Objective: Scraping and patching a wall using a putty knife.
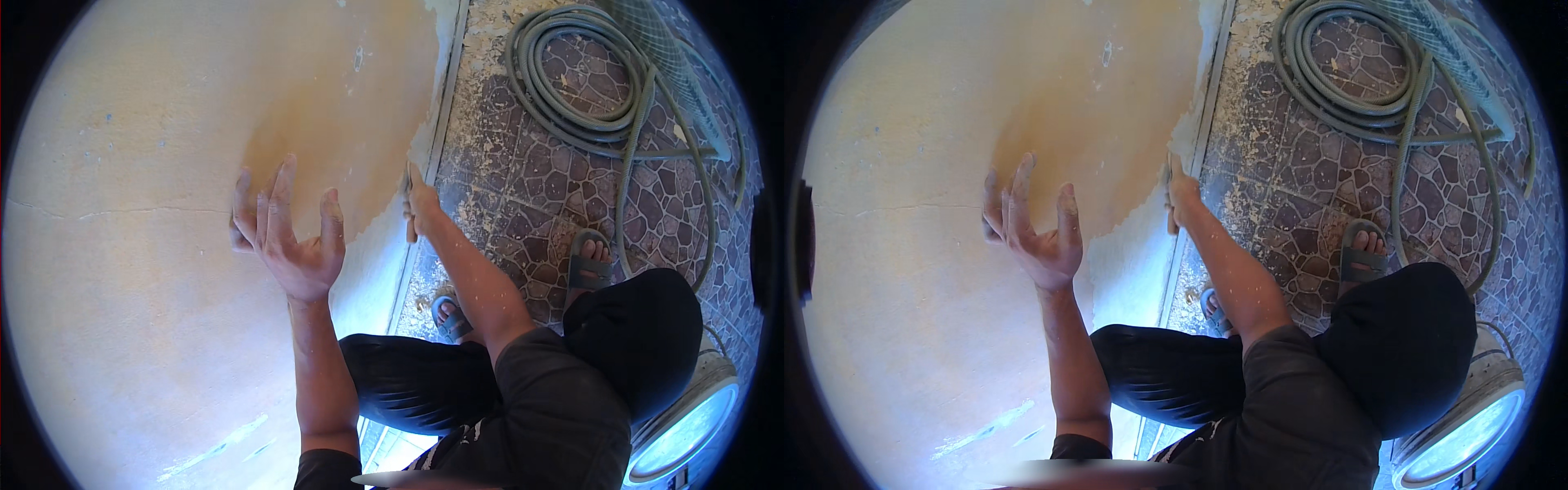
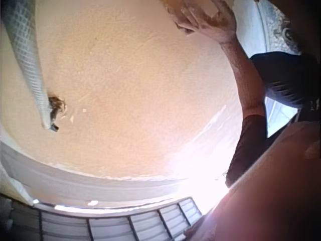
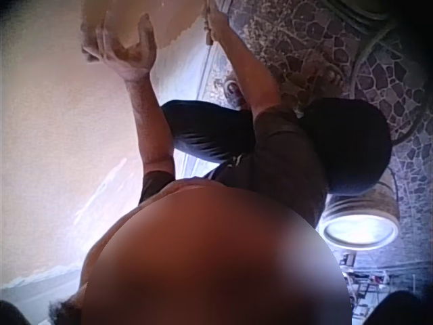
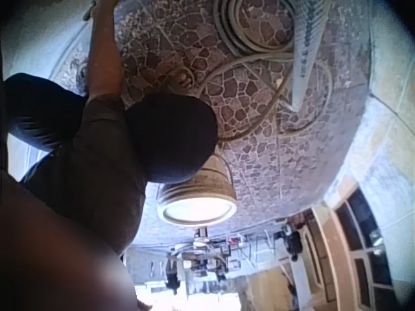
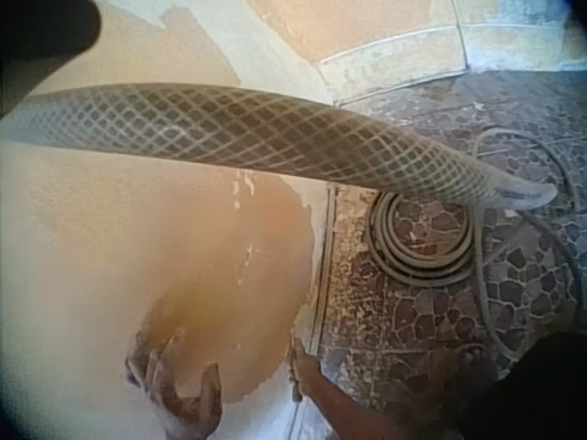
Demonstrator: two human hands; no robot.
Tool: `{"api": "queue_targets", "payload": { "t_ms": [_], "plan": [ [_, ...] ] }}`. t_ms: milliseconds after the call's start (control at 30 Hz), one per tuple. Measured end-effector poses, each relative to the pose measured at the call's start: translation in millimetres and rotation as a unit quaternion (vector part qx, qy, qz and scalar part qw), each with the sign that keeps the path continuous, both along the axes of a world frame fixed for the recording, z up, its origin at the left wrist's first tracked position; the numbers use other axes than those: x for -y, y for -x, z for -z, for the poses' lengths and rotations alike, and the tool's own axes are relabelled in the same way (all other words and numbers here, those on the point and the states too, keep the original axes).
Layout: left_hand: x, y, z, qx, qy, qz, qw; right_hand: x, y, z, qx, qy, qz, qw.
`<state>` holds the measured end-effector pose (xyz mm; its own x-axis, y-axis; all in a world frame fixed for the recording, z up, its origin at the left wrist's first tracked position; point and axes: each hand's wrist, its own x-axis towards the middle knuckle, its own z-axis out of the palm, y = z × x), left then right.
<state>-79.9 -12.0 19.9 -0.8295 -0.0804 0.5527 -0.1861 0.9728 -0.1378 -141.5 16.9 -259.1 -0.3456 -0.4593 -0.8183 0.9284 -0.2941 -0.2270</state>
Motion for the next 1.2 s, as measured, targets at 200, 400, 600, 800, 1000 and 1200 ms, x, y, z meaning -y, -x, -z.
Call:
{"api": "queue_targets", "payload": {
  "t_ms": [200,400,600,800,1000,1200],
  "plan": [
    [7.4,-3.8,6.4,0.022,0.011,0.001,1.0,0.6,-34.8,-10.6,-0.007,-0.007,-0.056,0.998],
    [-5.1,-3.1,2.9,0.009,-0.004,0.006,1.0,-5.1,-1.5,-9.4,0.002,0.003,0.005,1.0],
    [-2.7,1.5,6.5,0.034,0.01,-0.016,0.999,-1.0,-15.0,-9.5,0.018,0.014,-0.05,0.999],
    [1.7,2.7,11.0,0.02,0.0,-0.002,1.0,0.4,-23.7,-0.4,-0.014,0.009,-0.05,0.999],
    [-9.9,0.9,2.4,0.011,-0.048,0.004,0.999,-4.7,9.2,1.8,-0.015,-0.003,-0.027,1.0],
    [3.6,-3.4,9.1,0.029,-0.017,0.01,0.999,3.4,-33.1,-5.8,0.003,0.022,-0.057,0.998]
  ]
}}
